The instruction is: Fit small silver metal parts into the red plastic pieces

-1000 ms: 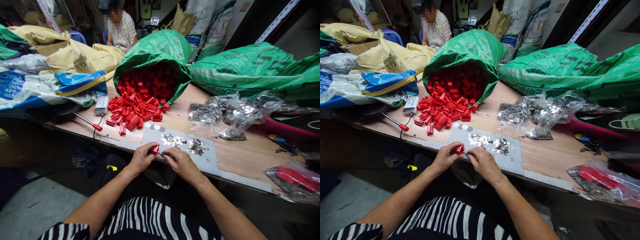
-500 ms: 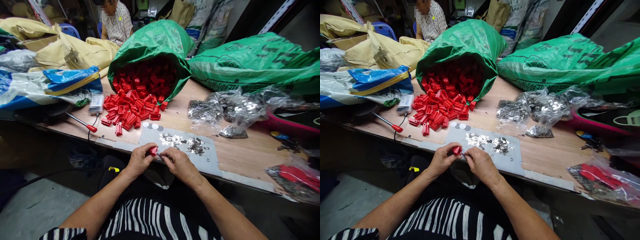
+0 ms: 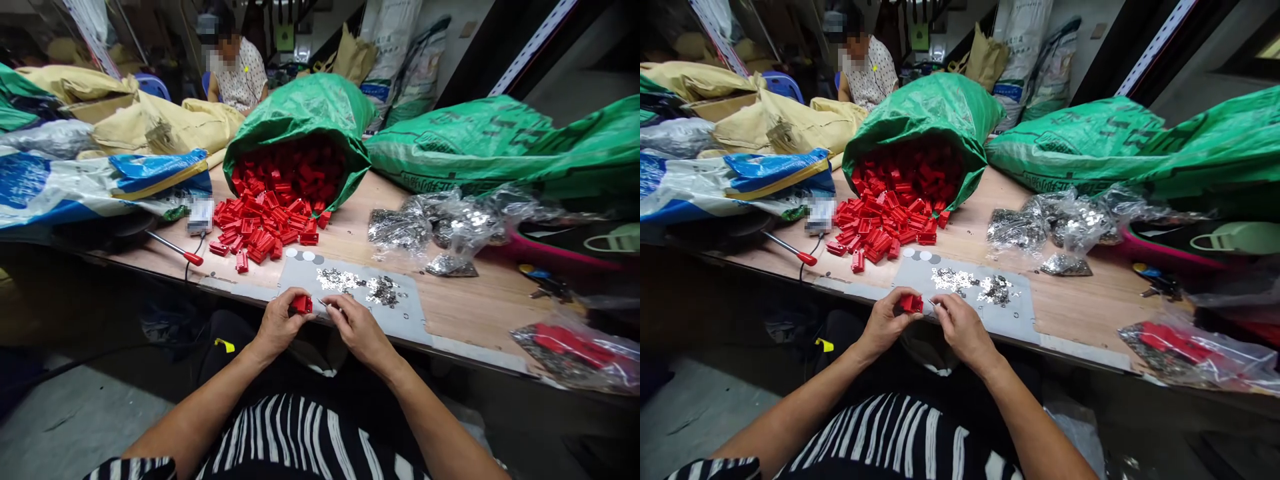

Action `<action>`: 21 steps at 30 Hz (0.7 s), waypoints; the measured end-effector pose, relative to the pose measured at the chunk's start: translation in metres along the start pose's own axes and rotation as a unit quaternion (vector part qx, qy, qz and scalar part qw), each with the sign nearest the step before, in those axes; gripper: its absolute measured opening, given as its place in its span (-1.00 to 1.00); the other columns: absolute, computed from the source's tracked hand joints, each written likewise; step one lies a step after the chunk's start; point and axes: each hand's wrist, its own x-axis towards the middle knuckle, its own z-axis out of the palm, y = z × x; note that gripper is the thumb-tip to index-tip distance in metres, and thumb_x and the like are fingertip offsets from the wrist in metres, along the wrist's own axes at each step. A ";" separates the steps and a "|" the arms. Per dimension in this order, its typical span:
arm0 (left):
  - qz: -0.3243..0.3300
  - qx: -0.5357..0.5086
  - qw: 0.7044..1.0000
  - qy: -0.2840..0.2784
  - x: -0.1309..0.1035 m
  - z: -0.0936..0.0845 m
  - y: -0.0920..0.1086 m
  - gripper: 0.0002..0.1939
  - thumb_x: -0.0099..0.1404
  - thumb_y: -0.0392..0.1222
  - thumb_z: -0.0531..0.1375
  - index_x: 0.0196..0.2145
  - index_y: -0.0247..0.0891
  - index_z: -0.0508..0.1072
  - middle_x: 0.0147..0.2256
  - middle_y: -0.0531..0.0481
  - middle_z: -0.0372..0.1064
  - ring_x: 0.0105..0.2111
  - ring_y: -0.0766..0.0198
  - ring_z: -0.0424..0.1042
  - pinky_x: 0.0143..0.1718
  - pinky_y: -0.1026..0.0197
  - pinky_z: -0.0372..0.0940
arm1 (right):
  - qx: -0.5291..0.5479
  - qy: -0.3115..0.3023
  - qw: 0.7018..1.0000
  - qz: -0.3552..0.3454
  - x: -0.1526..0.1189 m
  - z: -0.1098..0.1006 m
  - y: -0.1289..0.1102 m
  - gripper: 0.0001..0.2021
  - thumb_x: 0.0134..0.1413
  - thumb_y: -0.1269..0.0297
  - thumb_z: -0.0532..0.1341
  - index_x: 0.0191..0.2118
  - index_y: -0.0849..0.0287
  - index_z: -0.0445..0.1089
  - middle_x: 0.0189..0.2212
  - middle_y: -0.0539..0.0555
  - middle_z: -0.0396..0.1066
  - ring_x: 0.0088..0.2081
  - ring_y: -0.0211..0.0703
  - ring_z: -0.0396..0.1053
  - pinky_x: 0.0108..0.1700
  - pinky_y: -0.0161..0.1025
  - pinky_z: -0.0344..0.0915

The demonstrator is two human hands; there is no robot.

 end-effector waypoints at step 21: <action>-0.368 -0.616 0.696 -0.005 -0.026 0.007 0.041 -0.71 0.39 -0.25 0.05 -0.38 -0.46 0.47 -0.43 -0.15 0.53 -0.43 0.27 0.53 -0.22 0.21 0.41 | 0.148 -0.124 0.981 0.022 -0.025 -0.007 -0.033 -0.64 0.32 0.19 0.03 0.16 0.13 0.20 -0.54 -0.08 0.27 -0.53 -0.29 0.21 -0.44 -0.36 0.19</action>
